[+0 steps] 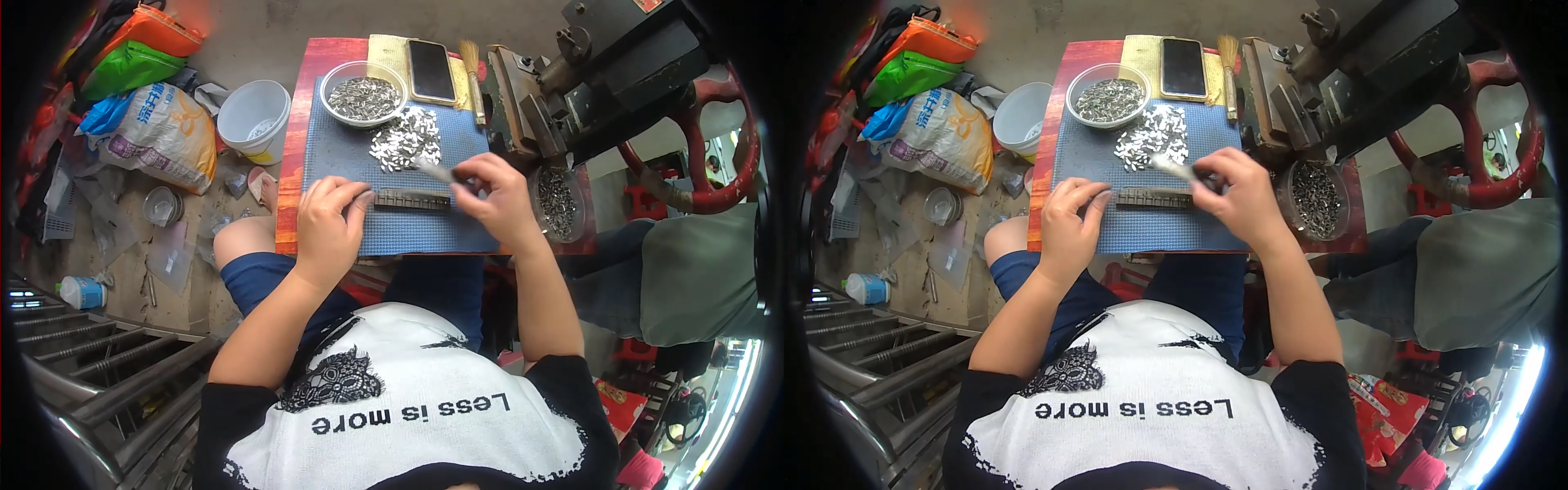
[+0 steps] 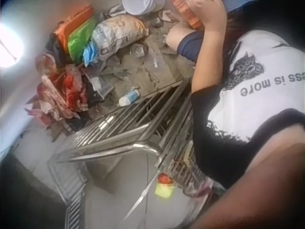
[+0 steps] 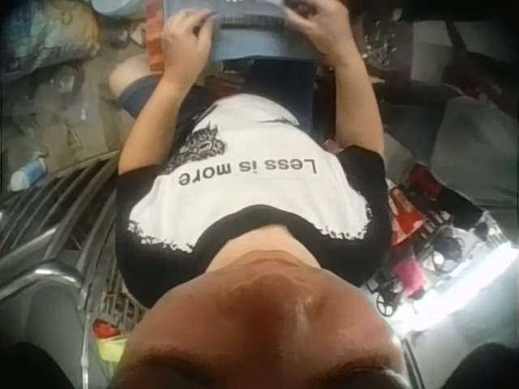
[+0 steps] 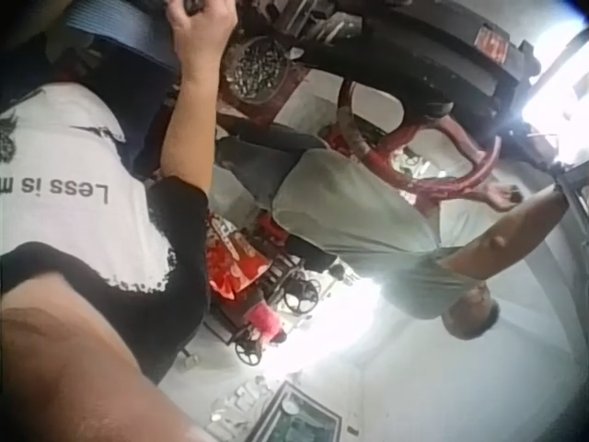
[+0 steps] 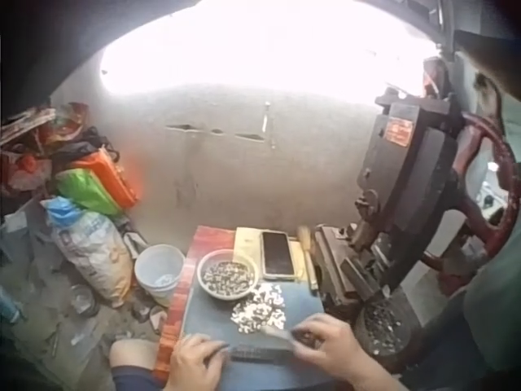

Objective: Assembling small metal studs onto a strap using a manual press machine.

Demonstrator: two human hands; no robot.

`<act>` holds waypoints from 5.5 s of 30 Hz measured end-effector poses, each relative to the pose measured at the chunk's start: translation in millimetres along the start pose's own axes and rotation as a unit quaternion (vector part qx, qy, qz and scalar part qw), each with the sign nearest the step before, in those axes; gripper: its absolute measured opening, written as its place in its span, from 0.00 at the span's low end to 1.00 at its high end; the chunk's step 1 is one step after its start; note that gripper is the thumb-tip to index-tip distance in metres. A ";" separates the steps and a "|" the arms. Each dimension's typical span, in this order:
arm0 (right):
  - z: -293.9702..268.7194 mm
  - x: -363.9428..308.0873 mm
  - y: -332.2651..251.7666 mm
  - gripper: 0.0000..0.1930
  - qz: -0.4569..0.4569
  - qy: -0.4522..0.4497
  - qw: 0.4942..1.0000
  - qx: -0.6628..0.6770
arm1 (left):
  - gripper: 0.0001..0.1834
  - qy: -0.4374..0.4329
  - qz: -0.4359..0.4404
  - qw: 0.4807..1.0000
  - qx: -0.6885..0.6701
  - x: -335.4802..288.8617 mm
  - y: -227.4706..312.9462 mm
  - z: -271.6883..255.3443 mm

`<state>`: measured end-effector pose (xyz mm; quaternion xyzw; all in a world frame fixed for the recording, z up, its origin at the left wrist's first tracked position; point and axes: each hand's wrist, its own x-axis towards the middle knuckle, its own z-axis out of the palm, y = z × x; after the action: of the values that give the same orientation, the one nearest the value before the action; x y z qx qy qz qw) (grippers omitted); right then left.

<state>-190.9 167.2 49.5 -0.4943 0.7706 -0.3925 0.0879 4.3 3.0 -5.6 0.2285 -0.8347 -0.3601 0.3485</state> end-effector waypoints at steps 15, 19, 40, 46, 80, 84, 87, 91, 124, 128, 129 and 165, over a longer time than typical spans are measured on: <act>24.8 9.8 -6.4 0.12 -0.131 -0.133 0.981 -0.045 | 0.10 -0.039 0.016 0.998 0.041 2.0 2.9 2.2; 18.3 13.1 -12.4 0.12 -0.106 -0.157 0.981 -0.029 | 0.10 -0.084 -0.019 0.995 0.041 6.2 4.7 -1.8; -107.6 26.0 18.3 0.15 0.078 0.239 0.939 -0.237 | 0.71 -0.183 0.101 0.968 -0.142 139.8 115.8 160.4; -103.6 28.9 33.6 0.15 0.058 0.217 0.948 -0.224 | 0.70 -0.141 0.125 0.974 -0.125 138.3 110.6 176.6; -190.5 -43.3 141.8 0.16 0.054 0.707 0.679 0.191 | 0.75 -0.132 0.090 0.982 -0.102 131.8 127.0 172.5; -252.0 -34.5 126.2 0.10 -0.061 0.651 0.753 0.079 | 0.76 -0.146 0.068 0.981 -0.109 131.5 122.5 171.2; -273.6 -39.8 133.1 0.07 0.018 0.635 0.744 0.204 | 0.77 -0.126 0.086 0.984 -0.095 138.7 115.4 175.1; -329.3 -61.7 106.6 0.06 0.127 0.590 0.783 0.149 | 0.80 -0.141 0.109 0.978 -0.108 160.2 104.8 192.2; -283.2 -34.2 113.9 0.05 0.018 0.667 0.729 0.151 | 0.79 -0.152 0.087 0.984 -0.042 135.7 119.7 167.2; -280.0 -33.1 117.5 0.06 0.025 0.667 0.726 0.165 | 0.79 -0.144 0.083 0.985 -0.043 136.2 119.2 169.2; -276.8 -31.9 117.8 0.08 0.027 0.669 0.728 0.148 | 0.79 -0.148 0.077 0.985 -0.043 137.7 120.1 169.3; -137.4 -53.7 57.6 0.16 0.198 0.097 0.940 0.259 | 0.73 -0.129 0.298 0.943 -0.075 93.6 160.0 165.2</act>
<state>-276.2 294.7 89.0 -0.2515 0.7294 -0.5993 0.2135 -201.0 118.6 72.9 -0.1059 -0.8730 -0.3276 0.3454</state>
